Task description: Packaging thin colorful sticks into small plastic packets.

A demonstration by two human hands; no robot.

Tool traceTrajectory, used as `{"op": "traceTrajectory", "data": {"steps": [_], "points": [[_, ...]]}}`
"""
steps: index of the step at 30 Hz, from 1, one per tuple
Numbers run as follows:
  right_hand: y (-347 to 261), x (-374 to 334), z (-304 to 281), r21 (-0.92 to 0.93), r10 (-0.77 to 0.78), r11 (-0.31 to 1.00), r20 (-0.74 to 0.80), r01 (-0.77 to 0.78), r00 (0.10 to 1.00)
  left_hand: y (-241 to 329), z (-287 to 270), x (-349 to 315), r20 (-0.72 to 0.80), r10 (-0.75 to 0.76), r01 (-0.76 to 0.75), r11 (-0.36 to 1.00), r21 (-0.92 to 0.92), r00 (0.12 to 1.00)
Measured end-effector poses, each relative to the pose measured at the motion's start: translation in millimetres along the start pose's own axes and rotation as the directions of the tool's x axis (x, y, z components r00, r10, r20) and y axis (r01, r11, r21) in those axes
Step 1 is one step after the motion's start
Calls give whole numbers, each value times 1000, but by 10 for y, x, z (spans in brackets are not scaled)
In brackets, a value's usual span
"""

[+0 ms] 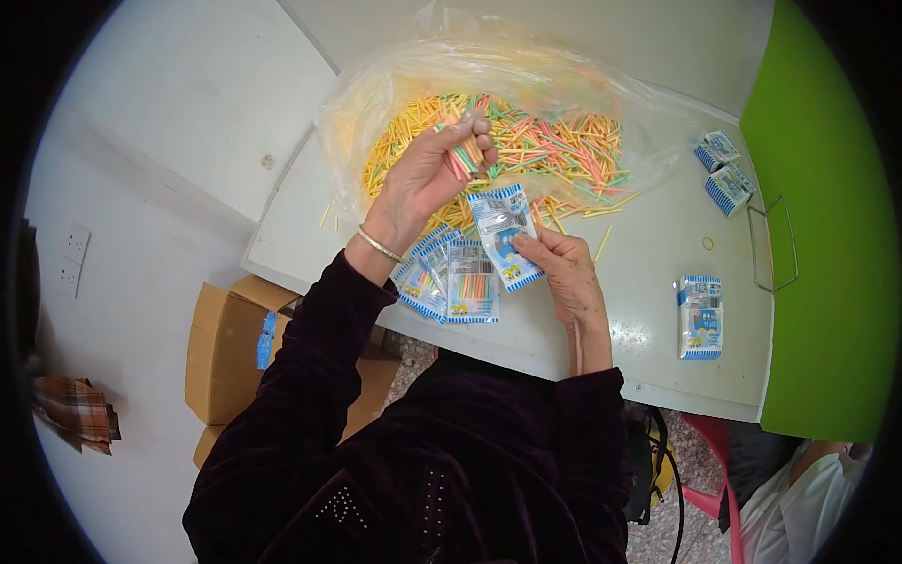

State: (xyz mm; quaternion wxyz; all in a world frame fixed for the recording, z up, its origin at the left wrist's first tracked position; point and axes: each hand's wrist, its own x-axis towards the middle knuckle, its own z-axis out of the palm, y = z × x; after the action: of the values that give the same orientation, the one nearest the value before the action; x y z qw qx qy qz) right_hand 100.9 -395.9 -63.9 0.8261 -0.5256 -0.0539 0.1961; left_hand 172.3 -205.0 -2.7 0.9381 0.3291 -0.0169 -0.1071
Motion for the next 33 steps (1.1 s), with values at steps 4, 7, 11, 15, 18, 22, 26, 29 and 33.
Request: {"op": "traceTrajectory", "data": {"steps": [4,7,11,15,18,22,26,29,33], "points": [[10,-27,-93,67,36,997,67,-40,997,-109,161,-149,185,-42,5,980,198,982],[35,-27,-147,92,101,990,94,-110,990,-157,238,-257,192,-36,-21,958,285,981],[45,-50,-145,68,89,993,112,-96,990,-235,293,-327,161,38,-97,920,380,986],[23,-81,-127,66,79,994,95,-85,992,-303,342,-363,164,102,-166,878,448,981],[46,-89,-136,82,77,993,75,-83,994,-369,339,-378,189,144,-225,810,541,971],[38,-114,-122,19,82,996,76,-84,994,-374,345,-373,165,158,-222,820,528,974],[33,-126,-144,-5,76,997,95,-76,993,-385,323,-366,146,145,-200,845,496,978],[22,-143,-111,21,53,998,67,-54,996,-452,288,-380,149,190,-239,838,490,970],[46,-152,-100,57,14,998,37,-16,999,-505,276,-416,121,225,-255,857,448,967]]}}
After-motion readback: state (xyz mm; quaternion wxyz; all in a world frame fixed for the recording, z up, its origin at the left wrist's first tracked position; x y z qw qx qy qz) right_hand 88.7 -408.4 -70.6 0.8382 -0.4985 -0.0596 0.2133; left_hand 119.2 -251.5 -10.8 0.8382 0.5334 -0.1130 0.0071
